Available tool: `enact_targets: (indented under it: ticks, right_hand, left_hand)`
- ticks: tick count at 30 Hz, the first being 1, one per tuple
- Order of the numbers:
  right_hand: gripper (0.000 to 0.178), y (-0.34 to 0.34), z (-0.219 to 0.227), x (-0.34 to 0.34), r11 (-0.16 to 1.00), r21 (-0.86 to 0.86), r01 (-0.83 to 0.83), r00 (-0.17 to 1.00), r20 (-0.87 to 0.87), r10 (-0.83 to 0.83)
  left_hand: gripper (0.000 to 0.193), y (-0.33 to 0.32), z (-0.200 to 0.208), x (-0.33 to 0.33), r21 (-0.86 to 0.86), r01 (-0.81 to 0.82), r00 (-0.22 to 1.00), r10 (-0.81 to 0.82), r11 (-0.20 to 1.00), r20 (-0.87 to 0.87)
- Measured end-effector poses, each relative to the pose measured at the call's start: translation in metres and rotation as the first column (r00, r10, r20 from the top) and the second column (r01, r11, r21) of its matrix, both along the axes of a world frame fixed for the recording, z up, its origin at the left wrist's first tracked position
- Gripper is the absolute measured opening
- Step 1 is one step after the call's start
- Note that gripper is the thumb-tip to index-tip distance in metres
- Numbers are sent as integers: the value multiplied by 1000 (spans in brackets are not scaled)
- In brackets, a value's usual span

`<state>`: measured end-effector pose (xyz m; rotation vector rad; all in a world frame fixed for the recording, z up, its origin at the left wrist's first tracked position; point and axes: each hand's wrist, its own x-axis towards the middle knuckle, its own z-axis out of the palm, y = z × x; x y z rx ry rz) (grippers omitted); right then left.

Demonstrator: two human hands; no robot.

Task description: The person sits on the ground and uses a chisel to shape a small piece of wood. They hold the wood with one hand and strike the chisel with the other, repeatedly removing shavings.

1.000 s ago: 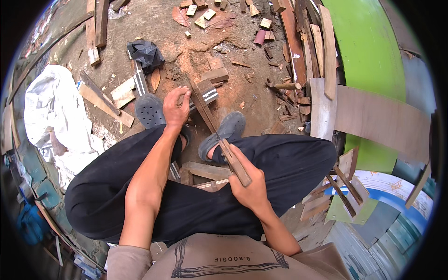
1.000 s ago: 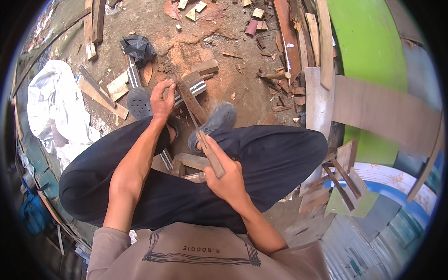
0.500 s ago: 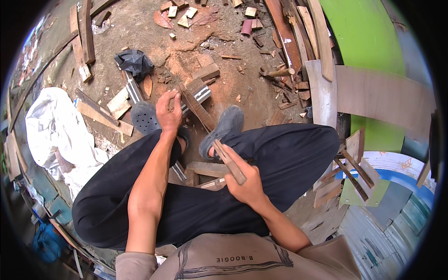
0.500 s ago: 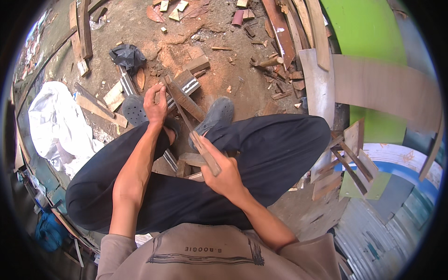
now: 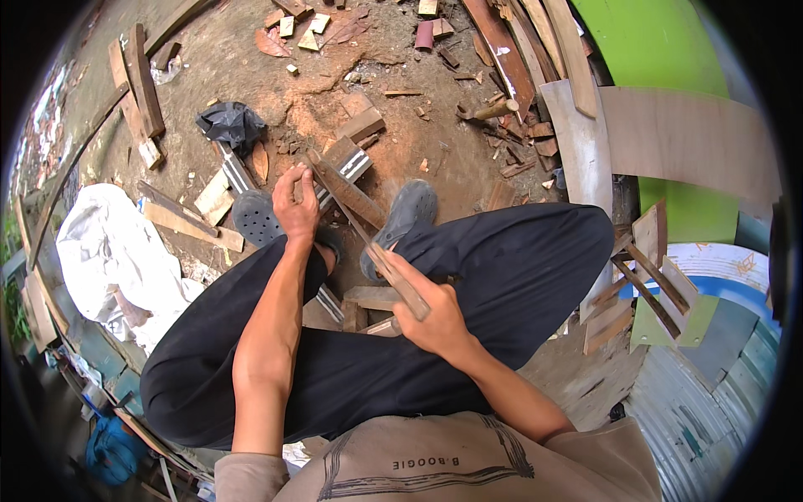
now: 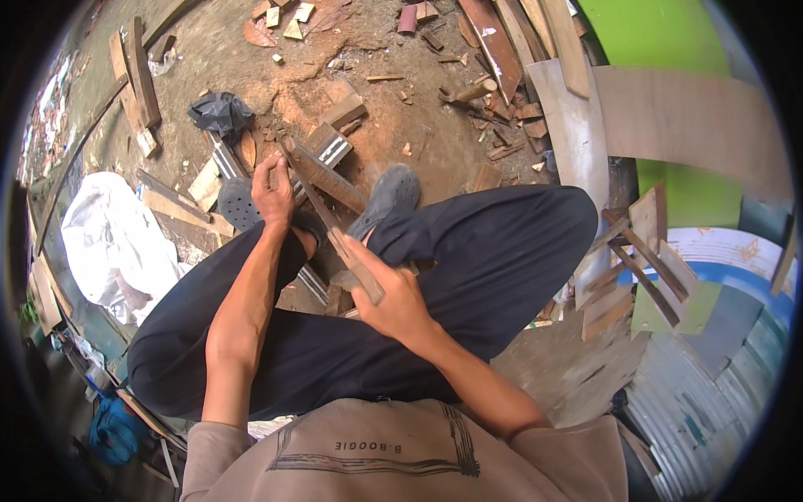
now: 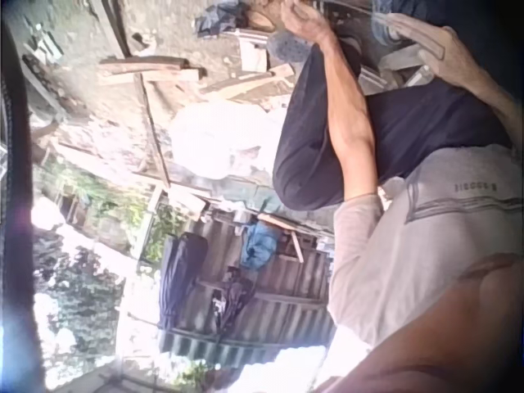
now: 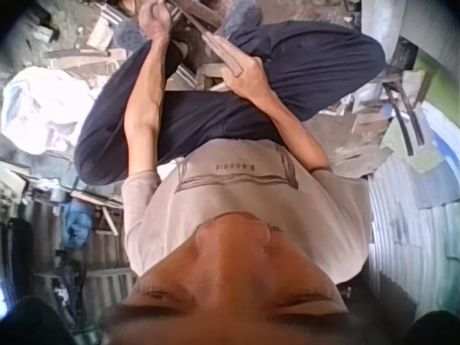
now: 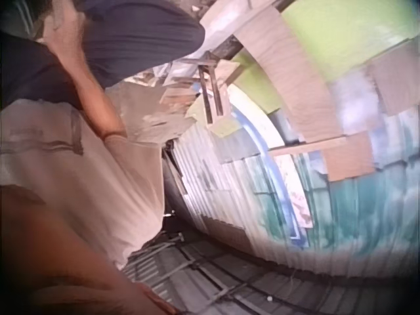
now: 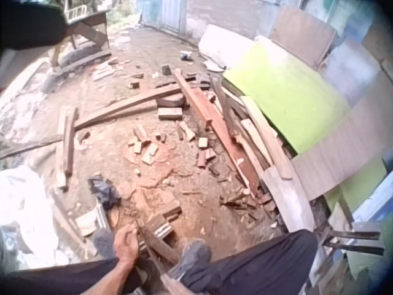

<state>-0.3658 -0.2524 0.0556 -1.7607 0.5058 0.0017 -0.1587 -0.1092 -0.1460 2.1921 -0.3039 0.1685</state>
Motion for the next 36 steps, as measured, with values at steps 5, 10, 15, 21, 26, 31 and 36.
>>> enact_targets:
  ticks: [5, 10, 15, 21, 26, 31, 36]
  right_hand:
    - [64, 12, -88, 122, 999, 12, 33, 999, 16, -33]
    - [67, 5, -12, 31, 999, 22, -45, 997, -58, 46]
    - [64, -7, 15, 3, 997, 81, 7, 1000, -16, -6]
    - [61, 13, -64, 133, 999, -28, -29, 995, -96, 26]
    - [67, 7, 24, 10, 1000, 3, -27, 997, -72, 27]
    - [66, 16, -13, 55, 996, -79, -30, 999, 21, 32]
    - [62, 15, -65, 134, 999, -50, -19, 997, -69, 15]
  left_hand:
    - [9, -3, 4, 5, 21, 50, 999, -50, 999, -10]
    - [11, 4, 2, 0, 65, 40, 998, -43, 997, 53]
    - [12, 0, -1, -1, 7, -7, 1000, 7, 1000, 27]
    - [12, -2, -1, 0, 44, 11, 1000, -11, 999, 13]
    - [13, -6, 0, -5, -24, -52, 999, 52, 998, -10]
    - [11, -8, 2, -5, -63, -67, 998, 67, 996, 4]
    - [10, -11, 0, -5, -59, -28, 1000, 28, 998, 0]
